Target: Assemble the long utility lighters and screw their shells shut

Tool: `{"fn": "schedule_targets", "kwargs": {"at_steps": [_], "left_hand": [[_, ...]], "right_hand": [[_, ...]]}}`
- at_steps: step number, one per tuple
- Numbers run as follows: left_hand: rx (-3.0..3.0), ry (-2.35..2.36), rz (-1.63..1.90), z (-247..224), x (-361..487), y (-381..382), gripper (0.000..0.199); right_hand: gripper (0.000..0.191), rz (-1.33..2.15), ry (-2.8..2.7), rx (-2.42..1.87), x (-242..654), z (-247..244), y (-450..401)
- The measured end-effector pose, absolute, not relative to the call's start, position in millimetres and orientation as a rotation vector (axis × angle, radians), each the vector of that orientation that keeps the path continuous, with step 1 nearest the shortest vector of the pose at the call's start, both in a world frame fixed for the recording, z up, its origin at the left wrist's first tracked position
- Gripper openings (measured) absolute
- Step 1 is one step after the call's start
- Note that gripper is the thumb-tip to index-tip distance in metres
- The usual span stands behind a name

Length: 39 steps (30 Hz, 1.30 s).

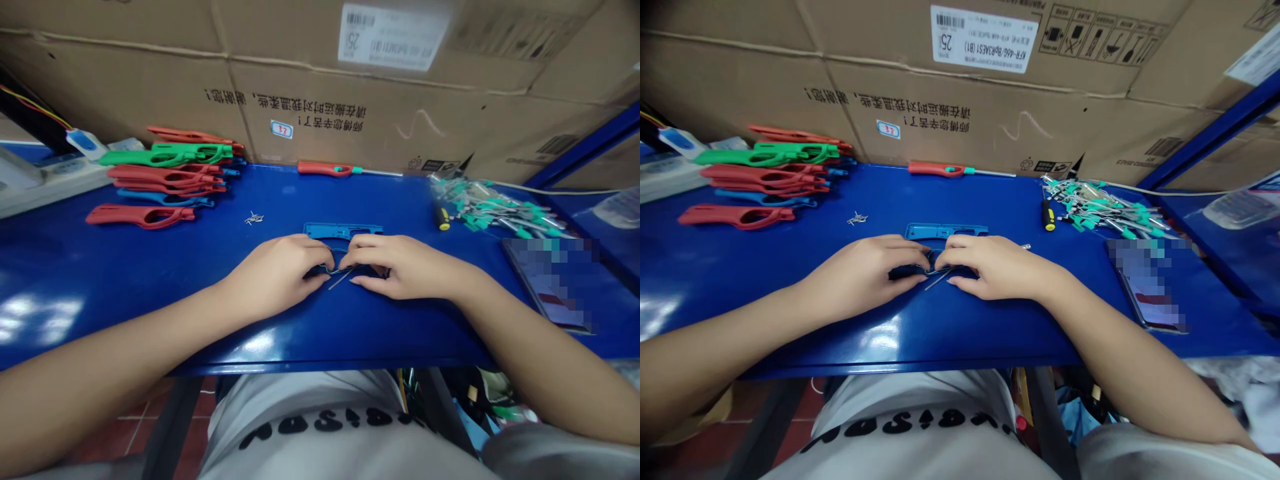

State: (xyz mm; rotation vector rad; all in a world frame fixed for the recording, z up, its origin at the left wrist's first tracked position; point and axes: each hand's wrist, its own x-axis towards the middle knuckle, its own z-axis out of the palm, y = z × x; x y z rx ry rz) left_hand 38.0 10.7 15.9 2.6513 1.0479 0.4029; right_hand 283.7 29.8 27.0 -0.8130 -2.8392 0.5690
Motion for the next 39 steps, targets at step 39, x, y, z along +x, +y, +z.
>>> {"fn": "schedule_targets", "kwargs": {"at_steps": [39], "left_hand": [[2.685,1.03,0.383,16.1,38.6,11.7,0.014]], "right_hand": [[0.026,0.607,-2.74,-0.774,283.8,29.0,30.9]]}}
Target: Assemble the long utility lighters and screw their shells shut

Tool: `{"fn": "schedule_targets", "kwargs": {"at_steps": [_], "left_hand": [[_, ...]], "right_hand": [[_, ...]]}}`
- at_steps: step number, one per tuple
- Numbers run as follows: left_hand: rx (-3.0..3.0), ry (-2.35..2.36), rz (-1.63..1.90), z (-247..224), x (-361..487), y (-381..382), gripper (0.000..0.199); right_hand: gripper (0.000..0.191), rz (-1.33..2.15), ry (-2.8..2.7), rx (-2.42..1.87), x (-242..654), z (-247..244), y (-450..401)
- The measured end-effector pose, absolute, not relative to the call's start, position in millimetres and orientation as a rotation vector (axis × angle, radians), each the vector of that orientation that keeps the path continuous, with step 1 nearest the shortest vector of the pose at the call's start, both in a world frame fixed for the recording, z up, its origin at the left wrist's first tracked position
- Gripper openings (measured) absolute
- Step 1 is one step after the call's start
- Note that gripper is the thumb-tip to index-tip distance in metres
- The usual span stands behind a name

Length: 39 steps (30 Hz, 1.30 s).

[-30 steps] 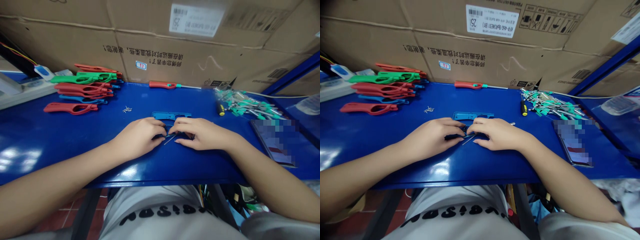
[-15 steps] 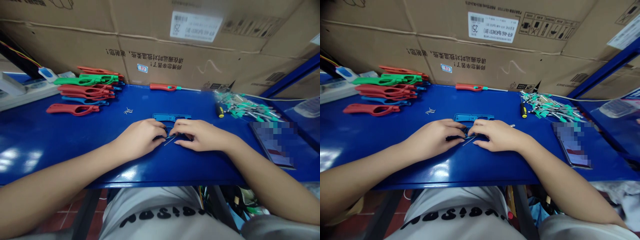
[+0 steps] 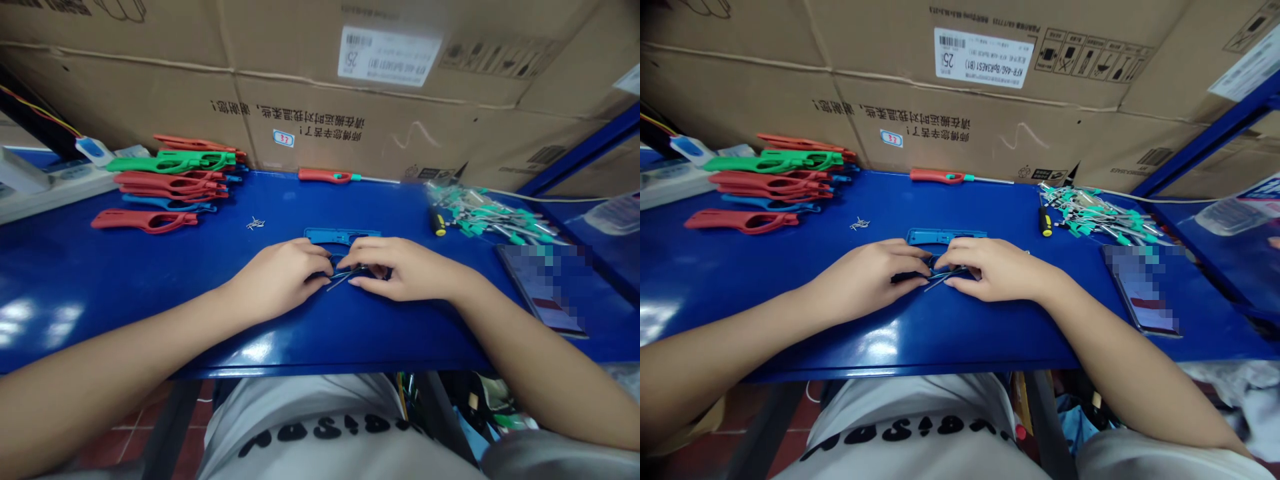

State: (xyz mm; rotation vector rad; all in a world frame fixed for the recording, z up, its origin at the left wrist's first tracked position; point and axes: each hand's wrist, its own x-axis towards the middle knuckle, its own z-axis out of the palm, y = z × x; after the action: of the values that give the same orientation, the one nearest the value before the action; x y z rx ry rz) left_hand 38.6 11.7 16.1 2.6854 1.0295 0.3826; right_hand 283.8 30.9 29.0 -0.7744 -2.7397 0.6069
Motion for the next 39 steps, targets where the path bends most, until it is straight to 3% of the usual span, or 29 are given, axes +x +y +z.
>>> {"fn": "schedule_targets", "kwargs": {"at_steps": [3,7,16,24,34,39], "left_hand": [[2.702,1.028,0.382,16.2,38.8,11.9,0.014],[2.722,1.041,0.397,14.7,38.4,11.0,0.016],[2.703,1.227,0.235,23.5,39.7,1.3,0.025],[2.601,1.372,0.153,28.7,37.4,-1.4,0.037],[2.608,1.346,0.091,32.3,37.0,-1.8,0.033],[2.611,1.293,0.223,25.7,35.1,-2.4,0.034]], "right_hand": [[0.025,0.389,-2.51,-0.896,287.9,31.1,32.8],[0.033,0.017,-2.164,-1.425,300.2,44.3,39.9],[0.041,-0.156,-1.835,-2.039,357.1,60.2,77.7],[0.026,-0.026,-1.686,-2.653,384.4,73.9,77.4],[0.018,0.042,-1.723,-2.818,382.9,72.5,80.3],[0.018,0.067,-1.723,-2.852,383.8,73.8,78.9]]}}
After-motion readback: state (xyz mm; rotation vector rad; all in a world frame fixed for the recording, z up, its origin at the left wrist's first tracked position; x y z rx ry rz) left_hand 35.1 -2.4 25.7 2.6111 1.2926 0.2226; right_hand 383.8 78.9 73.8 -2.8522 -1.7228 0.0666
